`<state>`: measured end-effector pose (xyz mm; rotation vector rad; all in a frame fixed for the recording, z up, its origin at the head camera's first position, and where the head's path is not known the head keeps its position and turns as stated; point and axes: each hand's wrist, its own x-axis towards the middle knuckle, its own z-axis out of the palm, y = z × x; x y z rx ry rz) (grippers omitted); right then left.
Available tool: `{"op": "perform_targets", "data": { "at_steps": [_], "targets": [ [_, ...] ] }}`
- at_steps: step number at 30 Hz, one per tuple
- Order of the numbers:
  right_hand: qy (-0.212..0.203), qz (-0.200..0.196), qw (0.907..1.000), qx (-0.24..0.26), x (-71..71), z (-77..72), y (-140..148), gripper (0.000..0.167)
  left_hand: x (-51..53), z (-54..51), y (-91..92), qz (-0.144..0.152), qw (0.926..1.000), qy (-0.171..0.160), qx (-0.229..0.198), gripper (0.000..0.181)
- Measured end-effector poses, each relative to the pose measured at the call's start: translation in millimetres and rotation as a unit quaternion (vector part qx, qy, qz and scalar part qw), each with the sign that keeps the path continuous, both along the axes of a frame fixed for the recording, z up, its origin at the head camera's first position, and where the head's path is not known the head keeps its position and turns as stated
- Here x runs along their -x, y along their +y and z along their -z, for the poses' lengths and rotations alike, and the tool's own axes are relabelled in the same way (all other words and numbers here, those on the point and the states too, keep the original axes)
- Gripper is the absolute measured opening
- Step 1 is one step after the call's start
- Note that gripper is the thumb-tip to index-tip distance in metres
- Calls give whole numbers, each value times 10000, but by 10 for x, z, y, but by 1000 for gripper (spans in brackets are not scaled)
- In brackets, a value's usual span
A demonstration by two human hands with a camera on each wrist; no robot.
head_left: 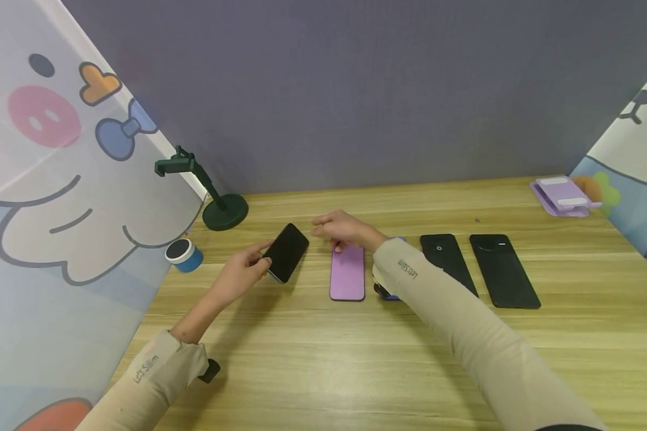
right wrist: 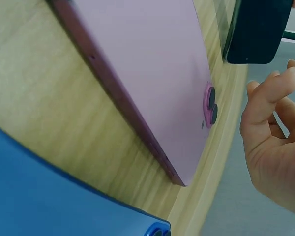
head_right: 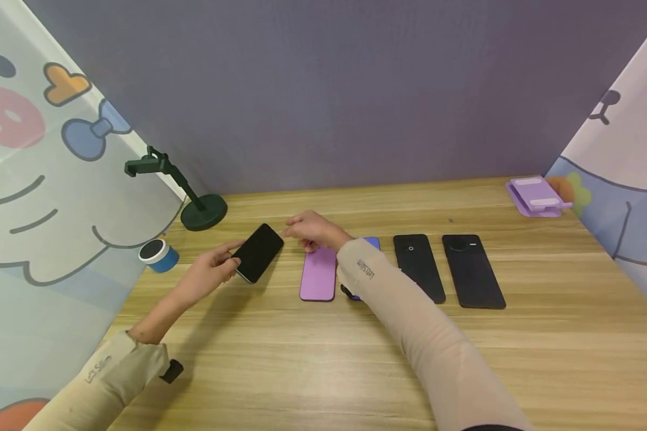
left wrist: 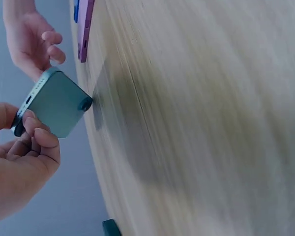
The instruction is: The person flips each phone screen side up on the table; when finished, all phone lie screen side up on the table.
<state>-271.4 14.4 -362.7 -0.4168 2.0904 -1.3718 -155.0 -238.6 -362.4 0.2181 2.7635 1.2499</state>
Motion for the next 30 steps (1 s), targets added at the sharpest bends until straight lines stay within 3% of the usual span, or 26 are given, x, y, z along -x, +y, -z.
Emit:
{"op": "perform_targets", "data": {
  "at_steps": [5,12,18,30],
  "targets": [
    [84,-48,10000,11,-34,14,-13,58,6,25,8,-146,9939,-445,-1001,49],
    [23,-130,9999,-32,-61,50,-33,64,18,19,44,-370,9822,-694,-1706,50],
    [-307,45,9989,343,-51,99,-86,65,2,-12,74,-591,9717,-804,-2143,50],
    [-516,751,9868,1342,-33,100,-115,59,-44,32,112,-479,9623,-861,-2536,58]
  ]
}}
